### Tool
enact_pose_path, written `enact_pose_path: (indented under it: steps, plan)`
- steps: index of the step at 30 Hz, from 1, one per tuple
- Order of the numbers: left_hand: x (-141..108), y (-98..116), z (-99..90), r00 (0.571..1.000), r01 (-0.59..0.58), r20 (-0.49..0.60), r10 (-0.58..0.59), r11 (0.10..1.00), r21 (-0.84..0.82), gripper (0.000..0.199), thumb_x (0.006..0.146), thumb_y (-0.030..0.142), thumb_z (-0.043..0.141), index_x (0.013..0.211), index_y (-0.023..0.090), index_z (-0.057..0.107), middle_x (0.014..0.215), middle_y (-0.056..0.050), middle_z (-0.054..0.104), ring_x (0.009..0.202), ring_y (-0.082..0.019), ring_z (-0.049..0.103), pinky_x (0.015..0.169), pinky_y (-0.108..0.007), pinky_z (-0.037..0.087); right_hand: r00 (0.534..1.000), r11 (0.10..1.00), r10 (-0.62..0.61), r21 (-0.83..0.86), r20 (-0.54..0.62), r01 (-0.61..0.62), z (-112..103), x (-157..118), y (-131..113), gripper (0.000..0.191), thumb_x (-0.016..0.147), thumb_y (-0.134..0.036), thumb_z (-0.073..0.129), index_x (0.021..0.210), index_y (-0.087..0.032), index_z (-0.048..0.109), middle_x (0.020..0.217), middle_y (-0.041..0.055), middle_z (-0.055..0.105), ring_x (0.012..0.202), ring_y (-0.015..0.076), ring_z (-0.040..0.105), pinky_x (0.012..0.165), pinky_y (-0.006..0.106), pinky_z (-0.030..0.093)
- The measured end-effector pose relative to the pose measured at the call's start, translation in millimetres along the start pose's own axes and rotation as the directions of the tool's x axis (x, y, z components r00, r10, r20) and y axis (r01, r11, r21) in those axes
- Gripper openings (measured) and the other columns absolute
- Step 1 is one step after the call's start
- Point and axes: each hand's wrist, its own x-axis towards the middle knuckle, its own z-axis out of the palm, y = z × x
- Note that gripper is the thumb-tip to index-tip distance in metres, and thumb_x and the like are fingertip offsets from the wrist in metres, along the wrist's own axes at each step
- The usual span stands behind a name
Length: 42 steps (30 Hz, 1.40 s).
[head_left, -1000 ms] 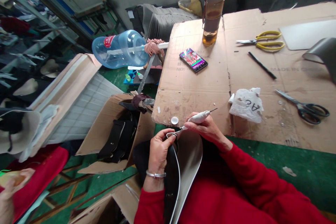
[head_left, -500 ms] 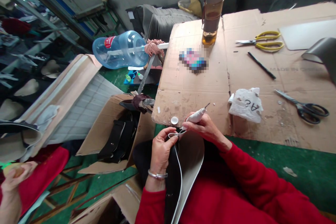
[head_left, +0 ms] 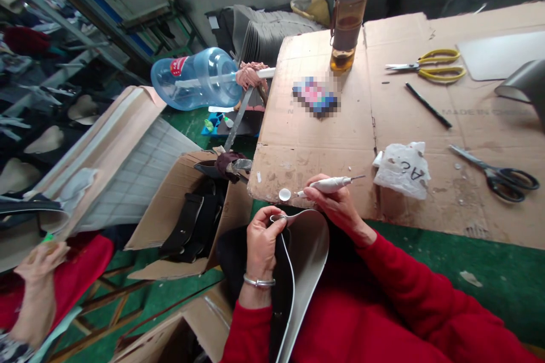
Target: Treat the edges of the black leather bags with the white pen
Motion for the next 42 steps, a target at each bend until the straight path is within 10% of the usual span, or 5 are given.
enact_pose_path:
  steps: [9, 33, 42]
  plan:
    - [2, -3, -3.5, 0.988, -0.026, -0.150, 0.021, 0.999, -0.027, 0.033, 0.058, 0.020, 0.088, 0.086, 0.015, 0.069, 0.076, -0.001, 0.072, 0.070, -0.014, 0.066, 0.069, -0.024, 0.051, 0.999, 0.980, -0.034, -0.194, 0.041, 0.041, 6, -1, 7, 0.028, 0.096, -0.046, 0.069, 0.097, -0.019, 0.072, 0.085, 0.0025, 0.069, 0.071, 0.0161, 0.060, 0.062, 0.025, 0.044]
    - [-11, -4, -19.3, 0.998, 0.005, -0.063, -0.008, 0.999, -0.043, 0.039, 0.062, 0.019, 0.087, 0.099, 0.015, 0.074, 0.088, -0.008, 0.080, 0.082, -0.020, 0.073, 0.080, -0.030, 0.054, 0.998, 0.992, -0.018, -0.122, -0.068, 0.009, 6, -7, 8, 0.026, 0.094, -0.046, 0.072, 0.100, -0.020, 0.069, 0.079, 0.0010, 0.064, 0.060, 0.0142, 0.053, 0.049, 0.025, 0.041]
    - [-8, 8, -77.8, 0.946, -0.116, -0.320, 0.048, 0.974, -0.195, 0.043, 0.054, 0.020, 0.089, 0.094, 0.016, 0.074, 0.080, -0.003, 0.076, 0.076, -0.017, 0.070, 0.079, -0.030, 0.052, 0.947, 0.982, -0.141, -0.159, -0.289, 0.097, 7, -8, 7, 0.032, 0.094, -0.046, 0.070, 0.109, -0.018, 0.068, 0.094, 0.0068, 0.074, 0.068, 0.0177, 0.067, 0.054, 0.026, 0.052]
